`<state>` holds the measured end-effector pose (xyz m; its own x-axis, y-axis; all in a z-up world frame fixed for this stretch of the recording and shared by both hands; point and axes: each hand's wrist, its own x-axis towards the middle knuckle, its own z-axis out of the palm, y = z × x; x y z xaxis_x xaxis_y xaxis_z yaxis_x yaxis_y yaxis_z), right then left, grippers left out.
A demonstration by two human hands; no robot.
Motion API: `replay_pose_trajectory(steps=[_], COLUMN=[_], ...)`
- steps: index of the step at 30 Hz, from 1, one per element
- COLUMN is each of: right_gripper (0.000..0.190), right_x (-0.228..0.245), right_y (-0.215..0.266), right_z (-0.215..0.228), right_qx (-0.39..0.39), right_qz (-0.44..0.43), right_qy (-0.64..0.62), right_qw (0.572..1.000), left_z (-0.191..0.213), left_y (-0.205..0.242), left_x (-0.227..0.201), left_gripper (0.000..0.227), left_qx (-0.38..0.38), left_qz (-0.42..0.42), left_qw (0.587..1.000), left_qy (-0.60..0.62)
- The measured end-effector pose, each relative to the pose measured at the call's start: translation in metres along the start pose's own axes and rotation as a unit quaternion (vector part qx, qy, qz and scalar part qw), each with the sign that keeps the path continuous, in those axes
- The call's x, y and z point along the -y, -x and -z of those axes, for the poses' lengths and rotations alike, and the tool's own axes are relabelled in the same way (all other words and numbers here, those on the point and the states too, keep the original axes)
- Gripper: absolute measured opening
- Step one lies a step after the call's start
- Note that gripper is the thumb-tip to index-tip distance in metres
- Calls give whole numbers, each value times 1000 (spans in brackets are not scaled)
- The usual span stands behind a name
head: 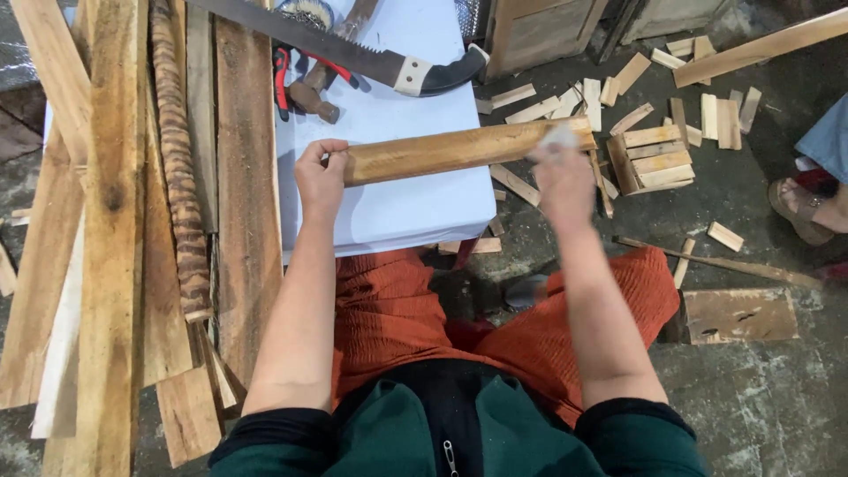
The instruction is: The person sits on the floor and smooths a long wooden plank using a sanding block. They then pick up a hand saw and cut the plank into smaller pieces, placing the cut sections aside.
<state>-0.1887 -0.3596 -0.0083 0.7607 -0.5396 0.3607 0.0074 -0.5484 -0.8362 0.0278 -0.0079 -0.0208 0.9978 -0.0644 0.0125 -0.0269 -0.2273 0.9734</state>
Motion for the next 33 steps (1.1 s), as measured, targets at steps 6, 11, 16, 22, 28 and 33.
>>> replay_pose_trajectory(steps=[6,11,16,22,28,33], right_gripper=[28,49,47,53,30,14], right_x=[60,232,152,152,130,60], right_y=[-19,3,30,23,3,-28], right_z=[-33,-127,-209,-188,-198,-125], right_qx=[-112,120,68,136,8,-26], right_qz=[115,52,403,417,439,458], right_qy=[-45,-27,284,308,375,385], right_qw=[986,991,867,844,817,801], left_z=[11,17,18,13,16,16], left_y=[0,-4,-9,-16,-9,-10], left_x=[-15,-22,-8,-7,-32,-43], left_gripper=[20,22,24,25,23,22], left_qx=[7,45,56,59,75,77], left_qz=[47,76,58,77,101,128], left_qw=[998,993,996,995,992,987], left_qy=[29,74,22,5,10,54])
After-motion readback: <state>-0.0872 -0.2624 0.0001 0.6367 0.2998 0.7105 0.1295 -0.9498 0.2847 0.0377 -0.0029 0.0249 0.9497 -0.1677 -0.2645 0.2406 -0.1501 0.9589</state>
